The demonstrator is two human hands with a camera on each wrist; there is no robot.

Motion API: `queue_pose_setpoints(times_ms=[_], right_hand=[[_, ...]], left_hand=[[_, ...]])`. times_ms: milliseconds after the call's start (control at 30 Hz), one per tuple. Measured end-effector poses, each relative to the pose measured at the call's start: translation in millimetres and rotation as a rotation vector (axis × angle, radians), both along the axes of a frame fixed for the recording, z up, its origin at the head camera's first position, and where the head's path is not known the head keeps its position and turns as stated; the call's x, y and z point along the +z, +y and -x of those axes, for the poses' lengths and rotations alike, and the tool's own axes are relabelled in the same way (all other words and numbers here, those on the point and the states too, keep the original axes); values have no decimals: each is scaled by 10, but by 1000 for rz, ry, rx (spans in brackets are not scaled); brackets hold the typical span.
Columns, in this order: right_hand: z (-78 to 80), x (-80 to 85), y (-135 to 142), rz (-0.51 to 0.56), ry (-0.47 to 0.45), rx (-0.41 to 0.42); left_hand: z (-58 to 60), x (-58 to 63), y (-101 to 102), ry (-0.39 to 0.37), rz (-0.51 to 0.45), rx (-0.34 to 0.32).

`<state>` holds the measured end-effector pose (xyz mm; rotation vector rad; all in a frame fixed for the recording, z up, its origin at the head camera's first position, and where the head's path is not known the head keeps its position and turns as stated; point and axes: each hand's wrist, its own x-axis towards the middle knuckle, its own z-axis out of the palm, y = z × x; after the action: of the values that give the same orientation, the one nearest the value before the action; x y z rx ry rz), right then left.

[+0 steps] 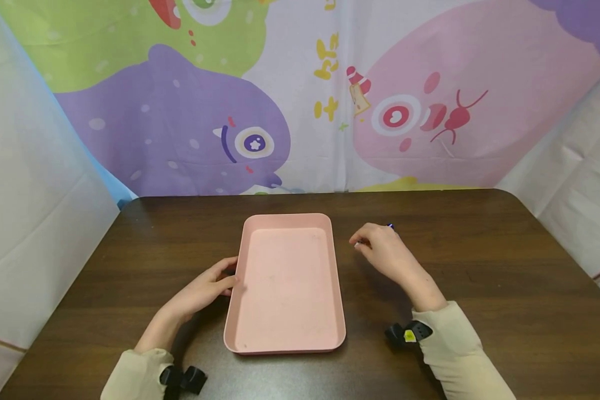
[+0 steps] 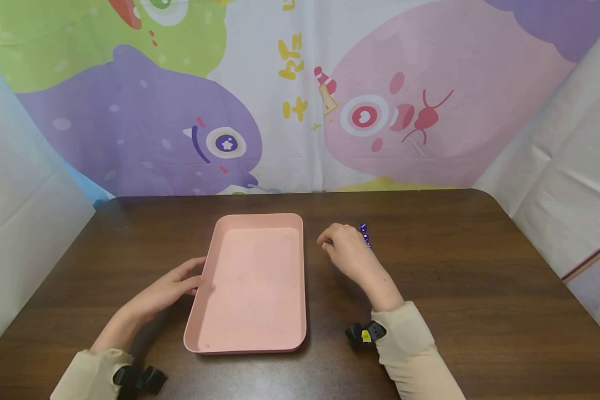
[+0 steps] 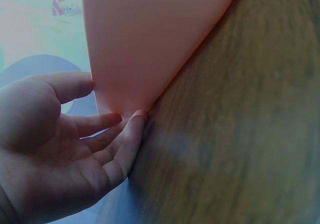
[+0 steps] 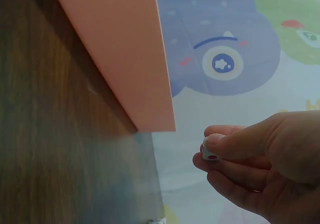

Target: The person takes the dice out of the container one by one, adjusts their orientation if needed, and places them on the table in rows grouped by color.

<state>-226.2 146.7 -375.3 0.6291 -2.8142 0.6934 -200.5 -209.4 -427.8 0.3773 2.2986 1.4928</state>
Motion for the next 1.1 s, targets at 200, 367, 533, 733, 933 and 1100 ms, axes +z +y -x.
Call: queue_pose_setpoints(times_ms=[200, 367, 533, 733, 933, 1100], right_hand=[[-23, -32, 91, -30, 7, -8], [-54, -57, 166, -49, 0, -22], [-90, -113, 248, -55, 13, -25], [-101, -134, 337, -98, -15, -42], [-69, -112, 425, -102, -41, -49], [-51, -129, 463, -131, -80, -60]], left_hand=[[-11, 8, 12, 0, 7, -1], [-14, 0, 15, -3, 10, -1], [-20, -14, 10, -6, 13, 3], [-36, -19, -10, -4, 28, 8], [-10, -7, -2, -7, 22, 20], [-7, 14, -3, 8, 19, 9]])
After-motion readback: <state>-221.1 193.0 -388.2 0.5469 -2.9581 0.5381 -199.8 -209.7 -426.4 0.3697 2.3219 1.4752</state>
